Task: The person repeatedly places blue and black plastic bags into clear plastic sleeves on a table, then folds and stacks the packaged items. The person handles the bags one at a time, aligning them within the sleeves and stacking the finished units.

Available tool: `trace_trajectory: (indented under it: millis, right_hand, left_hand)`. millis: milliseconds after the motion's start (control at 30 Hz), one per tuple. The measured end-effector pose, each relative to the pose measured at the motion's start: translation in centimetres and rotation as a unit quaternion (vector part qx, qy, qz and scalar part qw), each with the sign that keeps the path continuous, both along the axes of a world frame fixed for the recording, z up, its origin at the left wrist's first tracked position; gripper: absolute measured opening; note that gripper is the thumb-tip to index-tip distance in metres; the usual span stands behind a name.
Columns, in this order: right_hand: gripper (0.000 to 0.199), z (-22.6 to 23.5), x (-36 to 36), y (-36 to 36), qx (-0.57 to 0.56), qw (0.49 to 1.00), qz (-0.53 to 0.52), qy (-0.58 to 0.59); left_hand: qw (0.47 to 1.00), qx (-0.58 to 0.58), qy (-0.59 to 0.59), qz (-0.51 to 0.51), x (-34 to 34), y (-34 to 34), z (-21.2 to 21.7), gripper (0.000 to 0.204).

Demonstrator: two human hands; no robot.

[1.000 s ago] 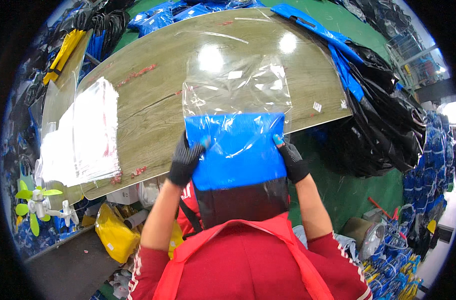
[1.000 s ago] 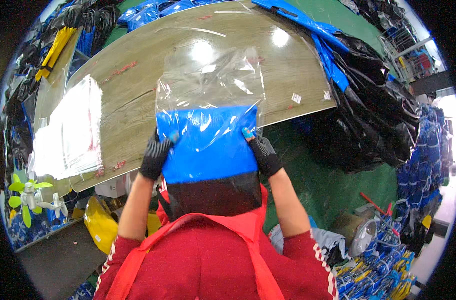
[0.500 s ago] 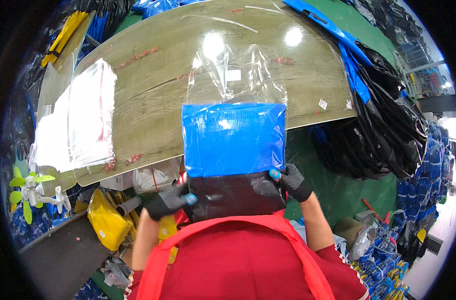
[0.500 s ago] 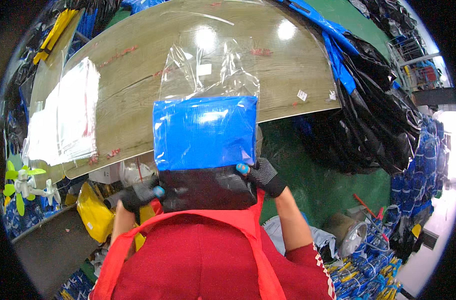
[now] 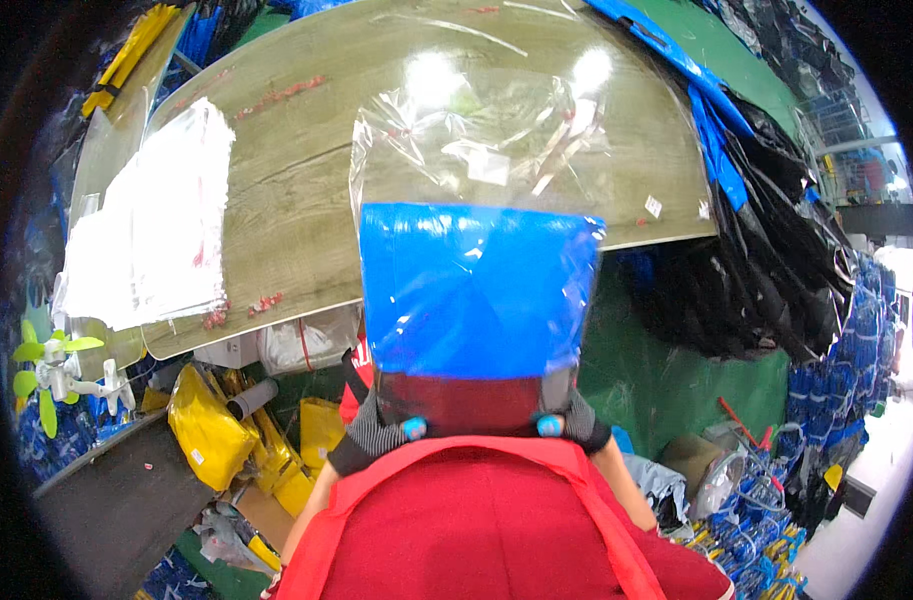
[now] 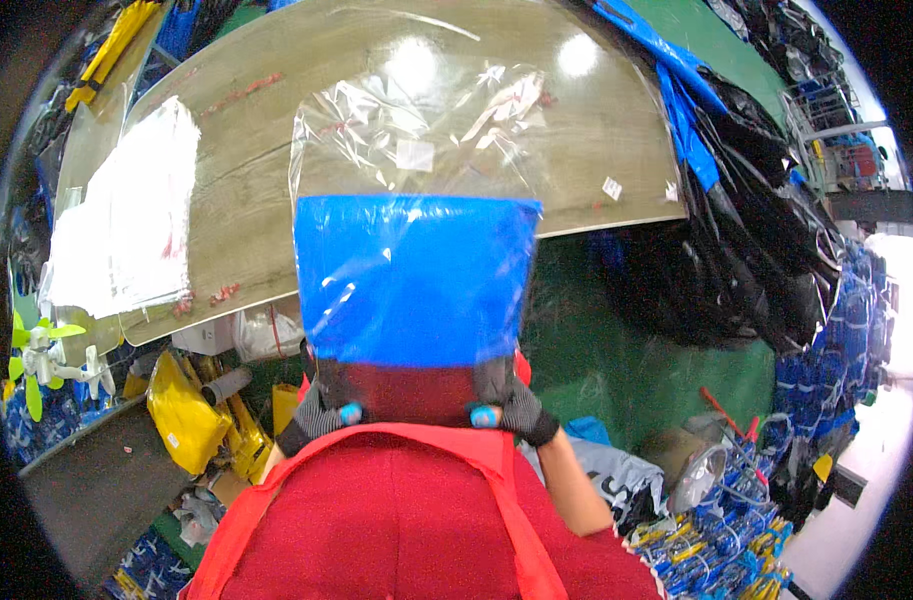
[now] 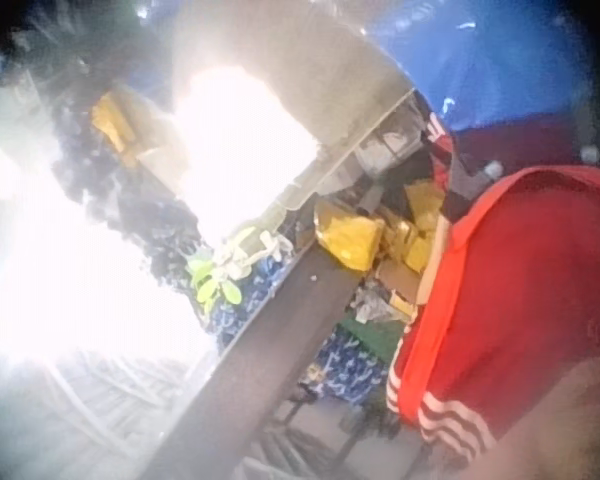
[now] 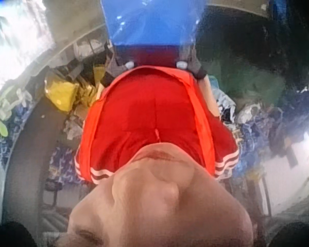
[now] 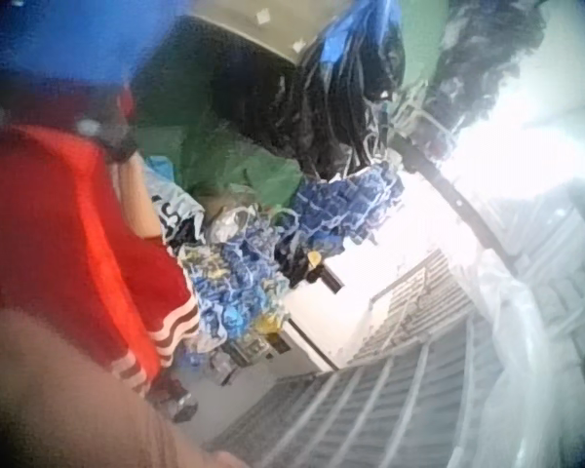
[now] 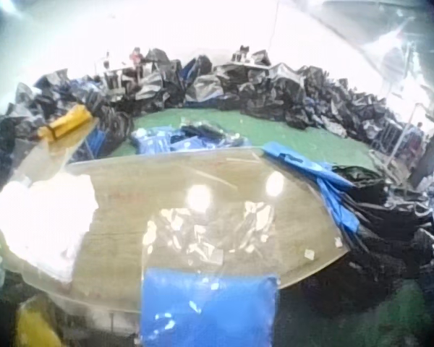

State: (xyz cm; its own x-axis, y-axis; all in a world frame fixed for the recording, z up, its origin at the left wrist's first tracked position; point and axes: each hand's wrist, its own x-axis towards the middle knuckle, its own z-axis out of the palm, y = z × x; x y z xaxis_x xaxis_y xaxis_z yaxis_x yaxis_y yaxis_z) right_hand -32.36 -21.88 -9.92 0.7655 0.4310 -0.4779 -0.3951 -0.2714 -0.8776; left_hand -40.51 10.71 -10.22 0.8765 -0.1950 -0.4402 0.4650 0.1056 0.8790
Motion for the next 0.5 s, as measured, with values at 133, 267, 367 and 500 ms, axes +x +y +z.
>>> trace_trajectory:
  millis: [133,267,367,500]
  right_hand:
    - [0.052,-0.7,1.4,-0.2,-0.045,0.997,0.016,-0.066]
    - [0.056,3.7,3.5,0.8,-0.024,0.992,0.12,-0.008]
    - [0.061,6.8,6.2,2.4,0.047,0.983,0.177,0.0]
    - [0.068,6.2,9.5,4.7,0.135,0.983,-0.124,-0.021]
  left_hand:
    - [0.986,0.121,0.056,-0.102,3.4,2.2,-0.4,0.055]
    - [0.998,0.036,0.059,0.01,10.0,5.6,2.3,0.057]
    - [0.981,-0.106,0.071,0.146,11.9,4.9,3.2,0.08]
    - [1.0,0.008,-0.003,-0.029,10.9,2.6,3.8,0.107]
